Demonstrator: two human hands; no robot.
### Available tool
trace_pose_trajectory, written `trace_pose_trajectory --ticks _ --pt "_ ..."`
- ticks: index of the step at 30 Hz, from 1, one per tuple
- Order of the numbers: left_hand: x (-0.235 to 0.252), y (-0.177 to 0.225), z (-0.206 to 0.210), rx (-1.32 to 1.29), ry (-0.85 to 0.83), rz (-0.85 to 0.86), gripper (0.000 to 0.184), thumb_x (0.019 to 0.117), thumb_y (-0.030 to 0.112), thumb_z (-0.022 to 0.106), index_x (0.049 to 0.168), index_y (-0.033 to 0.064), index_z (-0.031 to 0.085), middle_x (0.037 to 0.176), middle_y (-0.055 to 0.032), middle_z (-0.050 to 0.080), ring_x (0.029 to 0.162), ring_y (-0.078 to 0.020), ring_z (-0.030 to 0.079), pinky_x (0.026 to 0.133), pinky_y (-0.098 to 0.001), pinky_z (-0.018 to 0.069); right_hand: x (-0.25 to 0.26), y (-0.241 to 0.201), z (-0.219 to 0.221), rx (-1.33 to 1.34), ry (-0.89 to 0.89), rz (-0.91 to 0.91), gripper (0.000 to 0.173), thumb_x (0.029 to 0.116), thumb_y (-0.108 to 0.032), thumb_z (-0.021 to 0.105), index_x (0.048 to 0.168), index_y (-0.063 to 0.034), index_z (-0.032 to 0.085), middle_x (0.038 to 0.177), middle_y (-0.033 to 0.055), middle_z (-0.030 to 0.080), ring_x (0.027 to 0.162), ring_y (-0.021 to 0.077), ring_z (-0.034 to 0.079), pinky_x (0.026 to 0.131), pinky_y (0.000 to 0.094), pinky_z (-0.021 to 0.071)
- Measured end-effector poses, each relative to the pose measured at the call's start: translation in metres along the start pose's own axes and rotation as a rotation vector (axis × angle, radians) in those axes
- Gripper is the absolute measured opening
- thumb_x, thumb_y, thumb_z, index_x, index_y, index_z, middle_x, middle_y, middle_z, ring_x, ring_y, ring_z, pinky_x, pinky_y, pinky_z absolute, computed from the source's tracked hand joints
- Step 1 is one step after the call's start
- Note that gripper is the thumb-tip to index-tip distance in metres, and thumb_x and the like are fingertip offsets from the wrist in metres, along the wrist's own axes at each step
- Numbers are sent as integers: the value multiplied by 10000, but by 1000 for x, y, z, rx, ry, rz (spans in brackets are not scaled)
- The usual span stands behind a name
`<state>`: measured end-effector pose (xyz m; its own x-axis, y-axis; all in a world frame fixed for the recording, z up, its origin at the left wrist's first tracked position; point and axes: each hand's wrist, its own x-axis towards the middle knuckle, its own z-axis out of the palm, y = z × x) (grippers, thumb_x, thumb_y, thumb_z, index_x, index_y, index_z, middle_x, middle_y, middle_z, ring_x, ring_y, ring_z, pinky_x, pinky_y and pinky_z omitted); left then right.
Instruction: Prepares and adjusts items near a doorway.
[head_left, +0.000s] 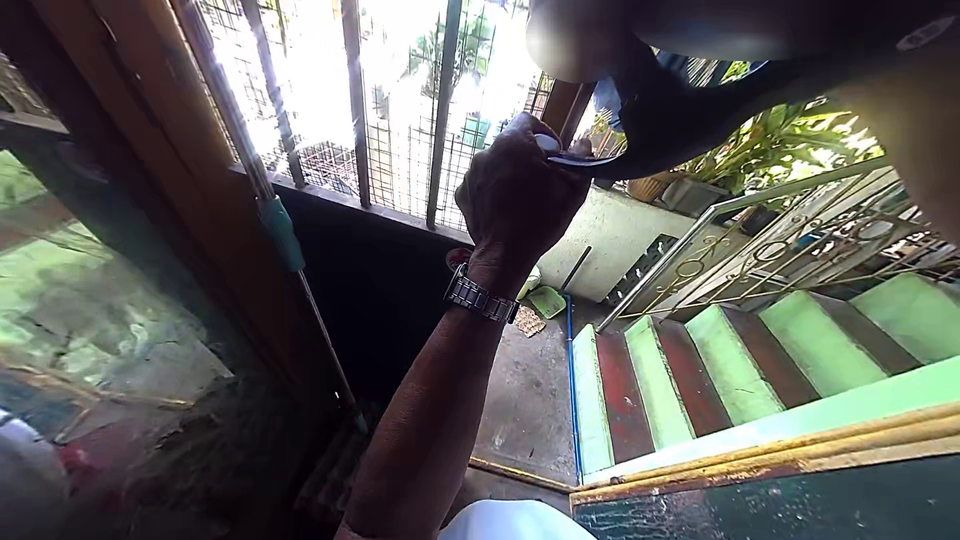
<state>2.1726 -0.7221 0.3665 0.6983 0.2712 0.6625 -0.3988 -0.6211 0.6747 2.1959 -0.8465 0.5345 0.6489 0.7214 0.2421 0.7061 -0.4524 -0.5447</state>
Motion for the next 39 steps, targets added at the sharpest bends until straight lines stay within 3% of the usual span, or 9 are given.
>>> trace_pose_trajectory --ticks 4,8,11,15,20,27,33,36,39 --pt "1 -2 1 -4 -2 5 269 863 489 661 879 222 691 704 38 642 677 -165 650 556 -434 444 4 -4 6 47 -17 -2 135 920 42 623 986 -25 721 897 26 668 851 61 646 797 184 547" --pt "1 -4 2 -15 26 45 237 843 452 679 885 221 708 734 34 666 694 -170 661 557 -449 444 14 -33 37 68 67 189 238 968 72 540 777 -56 603 633 -44 525 545 -11 540 532 121 493" --pt "2 -1 -1 8 -15 28 226 833 448 695 881 228 712 740 36 670 701 -167 666 559 -445 456 13 -36 38 91 83 203 268 969 82 531 749 -59 592 609 -44 516 525 -4 535 526 129 498" --pt "6 3 -4 49 -78 18 237 855 454 686 908 224 717 759 22 685 726 -179 680 584 -456 480 16 -15 25 195 -19 9 258 956 77 524 753 -56 615 620 -39 539 548 14 551 527 148 504" --pt "12 6 -7 79 -149 -14 253 892 446 657 963 212 719 800 -1 695 781 -198 690 635 -461 503 8 -31 45 266 231 158 371 989 81 509 657 -84 497 545 -28 443 445 32 442 454 155 457" --pt "16 -2 -3 68 -90 29 276 956 416 557 915 195 716 793 -15 688 790 -214 686 642 -470 500 2 -26 54 332 324 137 344 977 94 516 682 -81 486 543 -20 438 432 63 466 461 194 510" --pt "16 -1 -1 83 -81 46 265 956 405 558 894 193 704 779 -13 685 772 -214 686 626 -468 494 -2 -21 61 379 467 50 380 925 145 510 623 -81 461 485 -18 427 384 48 416 396 174 436" --pt "15 1 0 95 -72 36 267 964 417 579 884 186 687 747 -9 667 743 -208 677 614 -459 486 -6 -22 60 398 472 61 372 955 117 496 645 -85 454 500 -19 417 395 49 412 399 177 433" --pt "12 4 -3 106 -60 -25 220 934 379 619 940 177 706 813 -32 697 808 -238 695 645 -498 502 -3 -22 58 407 507 13 397 933 148 485 615 -84 437 469 -24 407 369 40 393 373 171 410"
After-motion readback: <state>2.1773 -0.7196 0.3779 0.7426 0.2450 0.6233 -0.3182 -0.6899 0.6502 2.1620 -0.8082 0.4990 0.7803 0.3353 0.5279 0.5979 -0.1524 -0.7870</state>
